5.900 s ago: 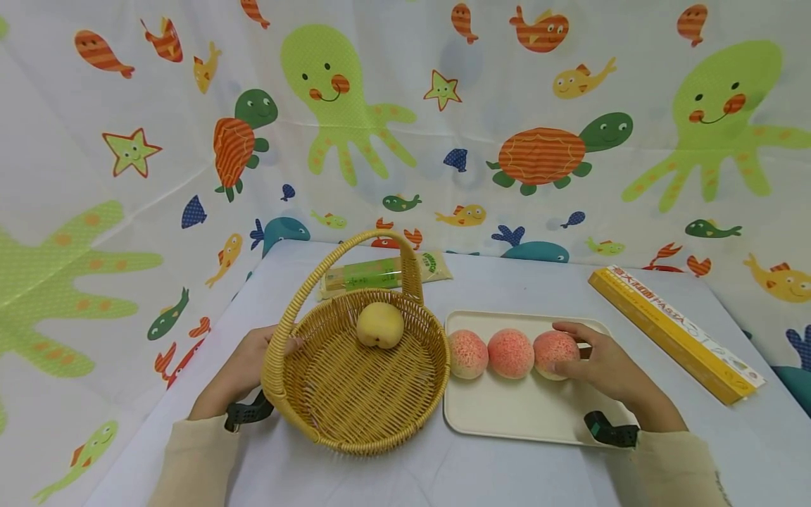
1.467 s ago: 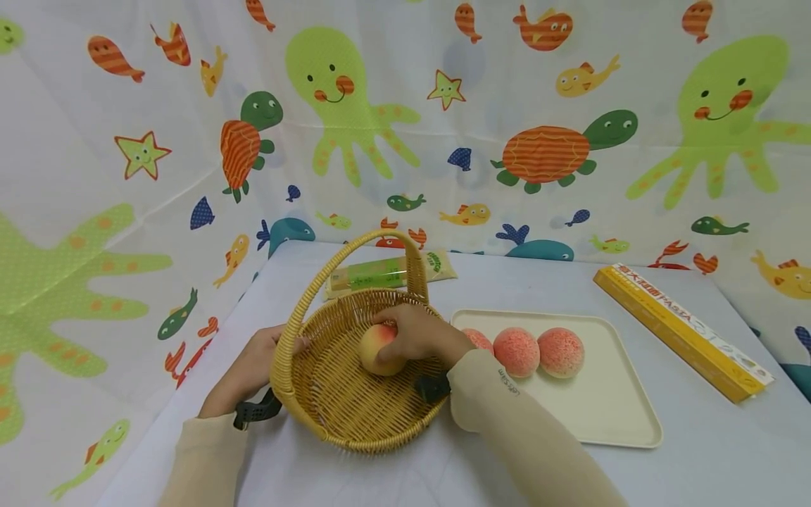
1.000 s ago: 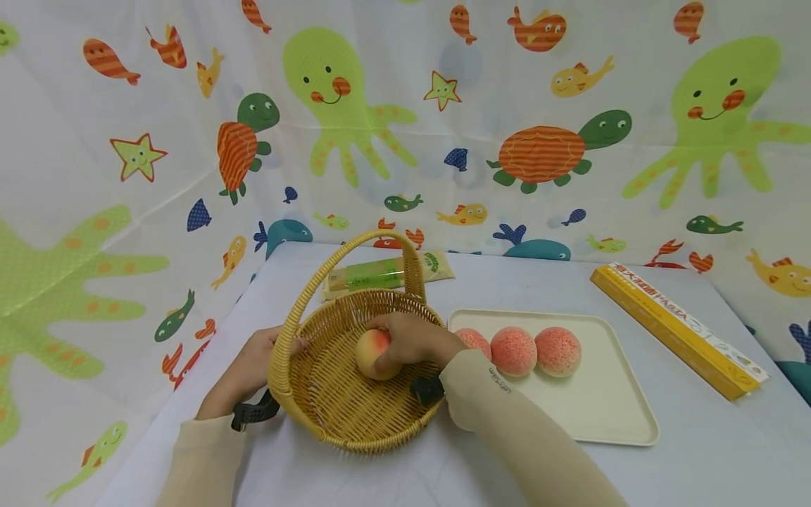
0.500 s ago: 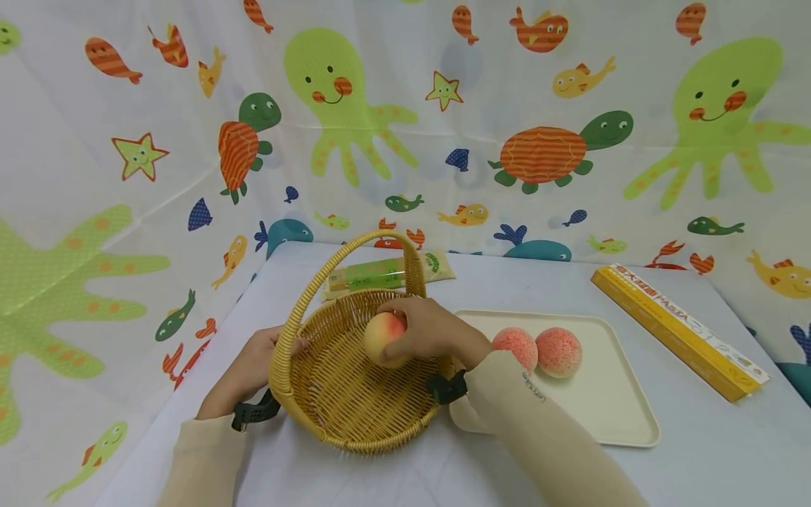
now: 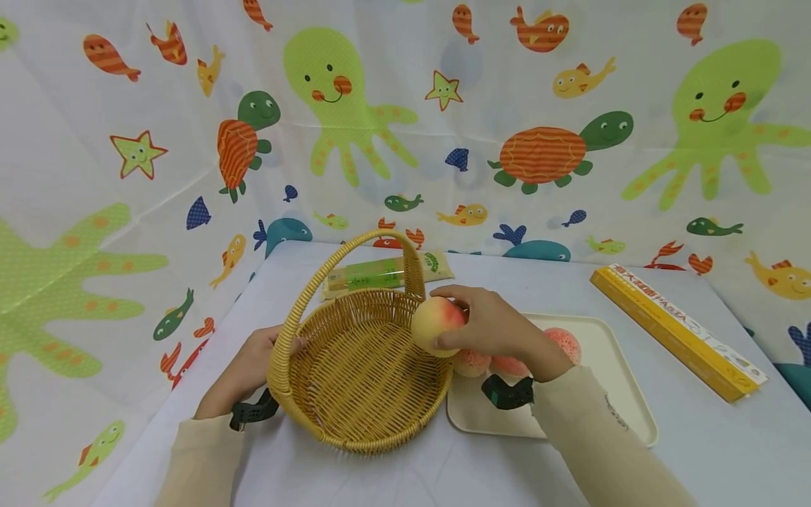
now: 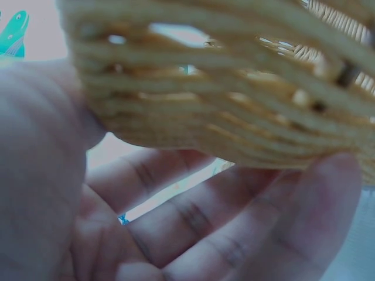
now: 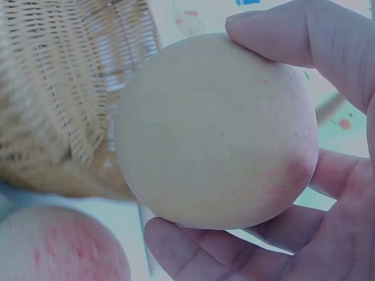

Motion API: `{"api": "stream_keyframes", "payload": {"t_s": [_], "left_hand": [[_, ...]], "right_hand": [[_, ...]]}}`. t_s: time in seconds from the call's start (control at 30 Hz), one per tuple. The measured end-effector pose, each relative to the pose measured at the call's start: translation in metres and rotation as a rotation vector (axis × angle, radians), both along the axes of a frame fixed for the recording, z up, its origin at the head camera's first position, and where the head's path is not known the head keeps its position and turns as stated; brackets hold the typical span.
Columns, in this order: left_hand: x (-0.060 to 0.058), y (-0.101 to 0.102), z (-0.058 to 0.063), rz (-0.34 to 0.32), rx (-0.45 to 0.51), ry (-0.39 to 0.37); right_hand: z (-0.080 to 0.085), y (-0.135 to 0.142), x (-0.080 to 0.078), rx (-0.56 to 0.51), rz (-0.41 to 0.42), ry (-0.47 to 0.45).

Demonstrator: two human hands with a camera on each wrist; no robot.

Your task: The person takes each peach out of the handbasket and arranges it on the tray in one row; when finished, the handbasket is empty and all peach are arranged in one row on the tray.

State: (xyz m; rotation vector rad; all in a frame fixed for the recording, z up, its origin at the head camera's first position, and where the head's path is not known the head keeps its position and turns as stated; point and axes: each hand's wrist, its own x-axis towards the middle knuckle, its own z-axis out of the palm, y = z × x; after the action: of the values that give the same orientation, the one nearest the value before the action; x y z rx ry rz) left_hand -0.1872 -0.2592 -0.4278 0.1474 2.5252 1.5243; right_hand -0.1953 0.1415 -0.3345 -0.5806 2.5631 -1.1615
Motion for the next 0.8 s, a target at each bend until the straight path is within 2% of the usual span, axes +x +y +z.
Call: {"api": "stream_keyframes", "payload": {"t_s": [0.27,0.63,0.8], "left_hand": [[0.0,0.001,0.002,0.009,-0.007,0.005],[0.001,0.003,0.003,0.042,-0.037,-0.003],[0.001,0.004,0.004,0.033,-0.04,0.0]], "right_hand": [[0.004,0.035,0.01,0.016,-0.105,-0.021],[0.001,0.08,0.018,0.05,-0.183,0.007],[-0.001,0.102,0.023,0.042,-0.226,0.003]]}}
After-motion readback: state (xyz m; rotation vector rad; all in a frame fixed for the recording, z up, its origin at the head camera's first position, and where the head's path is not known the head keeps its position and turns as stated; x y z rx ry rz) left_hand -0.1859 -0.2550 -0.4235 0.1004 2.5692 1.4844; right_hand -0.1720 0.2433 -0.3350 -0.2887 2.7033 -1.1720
